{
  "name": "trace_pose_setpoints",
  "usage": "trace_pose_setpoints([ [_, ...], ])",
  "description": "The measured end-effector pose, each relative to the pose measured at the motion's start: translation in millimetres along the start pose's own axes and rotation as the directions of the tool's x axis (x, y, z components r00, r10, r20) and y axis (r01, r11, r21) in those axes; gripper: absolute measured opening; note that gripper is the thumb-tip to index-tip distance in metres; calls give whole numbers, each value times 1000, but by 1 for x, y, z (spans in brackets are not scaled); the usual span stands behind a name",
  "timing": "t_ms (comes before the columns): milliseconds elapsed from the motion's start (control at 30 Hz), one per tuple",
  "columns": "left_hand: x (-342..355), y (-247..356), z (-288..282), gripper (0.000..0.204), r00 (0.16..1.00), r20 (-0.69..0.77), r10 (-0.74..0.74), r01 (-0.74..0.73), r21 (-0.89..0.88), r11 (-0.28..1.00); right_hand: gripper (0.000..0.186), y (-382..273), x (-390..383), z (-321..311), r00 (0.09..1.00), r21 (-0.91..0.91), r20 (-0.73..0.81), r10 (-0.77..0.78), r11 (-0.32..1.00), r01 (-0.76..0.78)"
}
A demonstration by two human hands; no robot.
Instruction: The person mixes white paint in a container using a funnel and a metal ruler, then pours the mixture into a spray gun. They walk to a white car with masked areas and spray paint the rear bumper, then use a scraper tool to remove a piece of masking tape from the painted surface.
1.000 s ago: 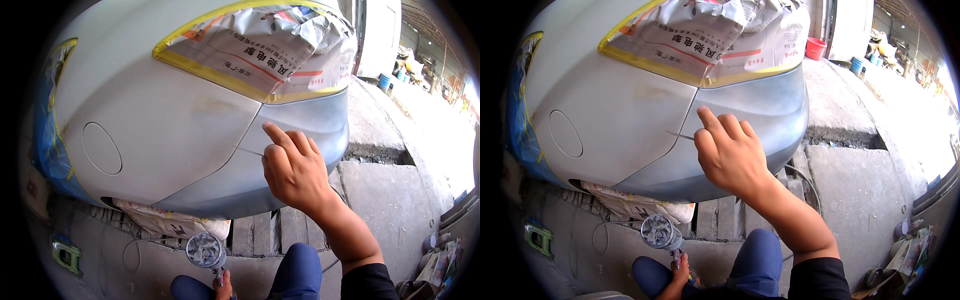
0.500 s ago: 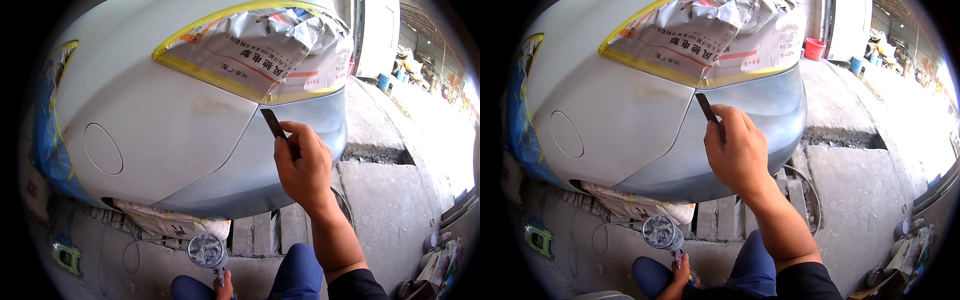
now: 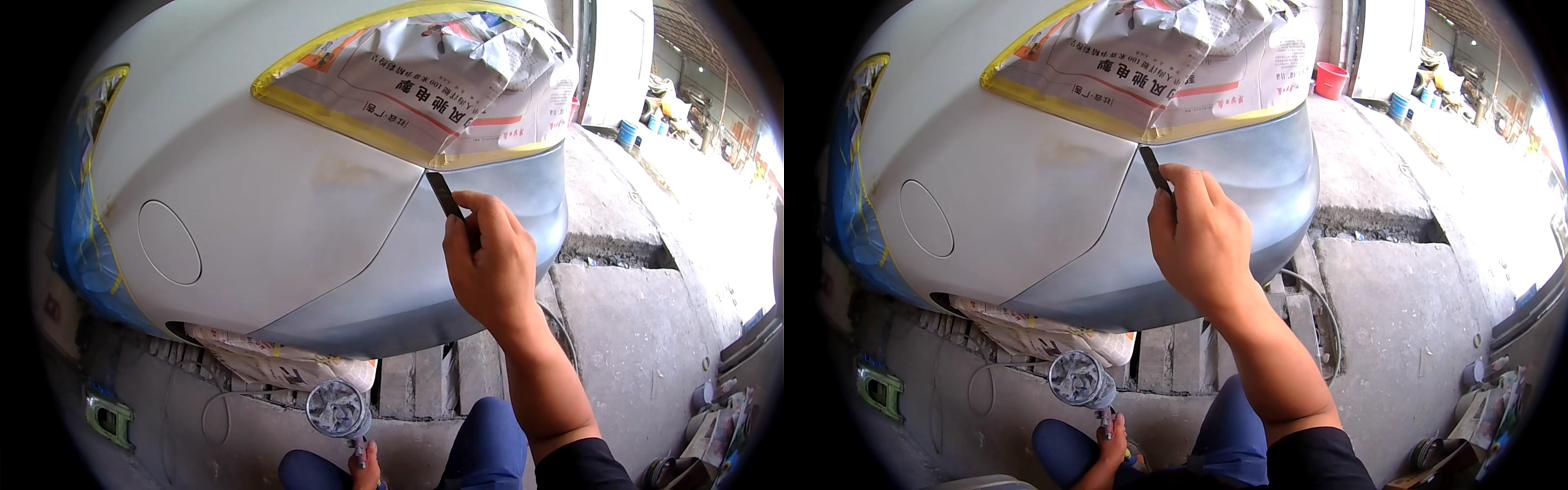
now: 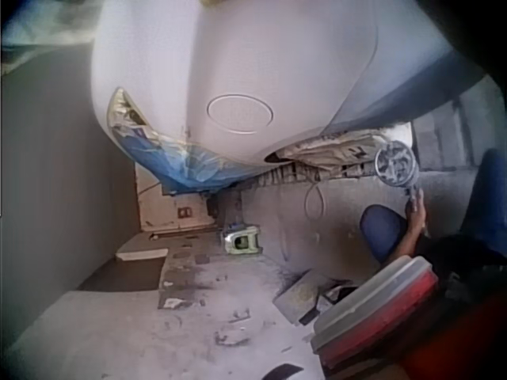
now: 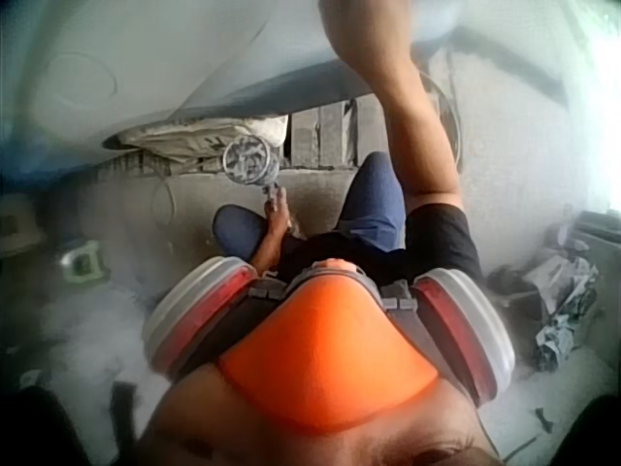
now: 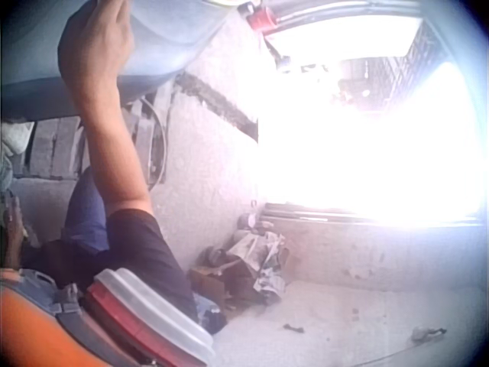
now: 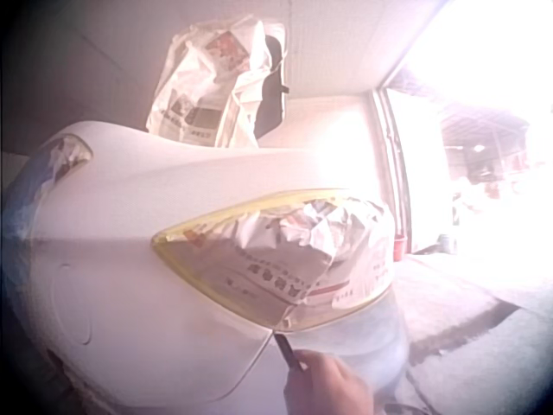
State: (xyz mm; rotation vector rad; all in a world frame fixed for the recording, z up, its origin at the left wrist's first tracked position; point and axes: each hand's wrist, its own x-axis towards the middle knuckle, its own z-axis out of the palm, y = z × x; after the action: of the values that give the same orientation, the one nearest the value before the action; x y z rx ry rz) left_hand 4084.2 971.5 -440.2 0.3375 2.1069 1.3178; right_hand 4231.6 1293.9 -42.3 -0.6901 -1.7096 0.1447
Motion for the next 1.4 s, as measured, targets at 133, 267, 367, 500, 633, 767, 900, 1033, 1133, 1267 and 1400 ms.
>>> trace_pose_setpoints([
  [133, -3, 3, 0, 35, 999, 1, -39, 39, -20, 999, 18, 0, 0, 2, 1000, -3, -9, -3, 1000, 3],
  [267, -4, 4, 0, 35, 998, -1, -60, 60, -27, 998, 18, -1, -1, 2, 1000, -13, 2, 2, 1000, -2],
  [367, -3, 3, 0, 34, 1000, -8, -23, 23, -15, 1000, 19, -2, -2, 2, 1000, 12, -15, 5, 1000, -5],
  [500, -3, 3, -1, 34, 1000, -9, -23, 23, -9, 1000, 20, -7, -7, -5, 995, 93, -9, 95, 991, -94],
  [633, -6, 6, -2, 33, 999, -3, -36, 36, -7, 999, 22, -7, -17, -11, 984, 195, 17, 179, 964, -179],
  [767, -8, 7, 0, 30, 1000, -10, 5, -5, -28, 1000, 22, -1, -47, -19, 967, 419, 116, 225, 872, -253],
  [900, -12, 16, 0, 25, 997, -23, 73, -75, -77, 994, 28, 1, -104, -19, 906, 496, 328, 267, 768, -405],
  [1033, -20, 45, -14, 25, 994, 58, 95, -95, -12, 995, 29, -1, -167, -8, 701, 434, 640, 315, 605, -668],
  [1133, -24, 76, -16, 19, 996, 10, 85, -83, -162, 983, 27, -6, -209, 3, 535, 391, 781, 323, 416, -821],
  [1267, -34, 123, -19, 16, 996, 72, 50, -26, -301, 953, 24, -16, -242, 6, 449, 337, 848, 281, 367, -867],
  [1400, -46, 154, -17, 18, 995, 95, 35, 9, -426, 905, 25, -22, -258, 9, 408, 276, 890, 206, 468, -839],
])
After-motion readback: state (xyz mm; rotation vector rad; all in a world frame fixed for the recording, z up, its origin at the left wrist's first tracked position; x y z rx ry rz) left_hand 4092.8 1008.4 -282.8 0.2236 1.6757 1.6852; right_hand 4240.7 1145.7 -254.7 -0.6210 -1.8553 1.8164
